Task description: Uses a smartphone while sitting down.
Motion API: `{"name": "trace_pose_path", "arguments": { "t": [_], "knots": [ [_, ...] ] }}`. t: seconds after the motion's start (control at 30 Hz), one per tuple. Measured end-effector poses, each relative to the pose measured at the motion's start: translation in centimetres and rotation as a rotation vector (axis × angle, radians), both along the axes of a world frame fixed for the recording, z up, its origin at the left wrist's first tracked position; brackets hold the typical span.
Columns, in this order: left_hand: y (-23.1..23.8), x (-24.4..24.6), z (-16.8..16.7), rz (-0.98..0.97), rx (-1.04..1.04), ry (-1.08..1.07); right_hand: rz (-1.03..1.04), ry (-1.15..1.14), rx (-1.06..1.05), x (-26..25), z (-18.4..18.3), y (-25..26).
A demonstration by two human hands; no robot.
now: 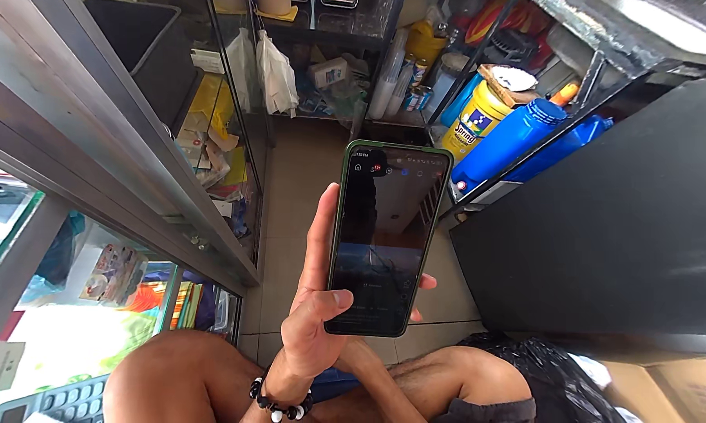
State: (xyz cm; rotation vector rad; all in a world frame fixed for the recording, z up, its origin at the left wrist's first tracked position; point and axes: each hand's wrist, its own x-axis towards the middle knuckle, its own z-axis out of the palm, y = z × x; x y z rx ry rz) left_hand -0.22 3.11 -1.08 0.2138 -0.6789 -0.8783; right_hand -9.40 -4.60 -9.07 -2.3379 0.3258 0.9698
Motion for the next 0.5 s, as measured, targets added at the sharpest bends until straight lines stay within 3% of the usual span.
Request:
{"name": "trace_pose_path", "arguments": {
  "t": [0.03, 0.07, 0.1, 0.17, 0.23, 0.5],
  "knots": [
    [0.0, 0.0, 0.0, 0.0, -0.001, 0.003, -0.087, 0.156, 0.029, 1.3, 4.6, 0.2],
    [0.0, 0.0, 0.1, 0.001, -0.003, 0.005, -0.131, 0.177, 0.068, 1.6, 6.4, 0.0],
    [0.0, -0.1, 0.1, 0.0, -0.005, 0.009, -0.13, 0.132, 0.102, 1.3, 6.0, -0.3],
    [0.1, 0.0, 0.2, -0.005, -0.008, 0.012, -0.048, -0.002, 0.121, 0.1, 0.3, -0.7],
    [0.1, 0.0, 0.3, -0.008, -0.01, 0.013, -0.032, 0.043, 0.074, 0.1, -3.5, -0.1],
    [0.4, 0.3, 0.5, -0.011, -0.031, 0.044, -0.057, 0.116, 0.048, 0.7, -4.1, 0.3]
  ]
}}
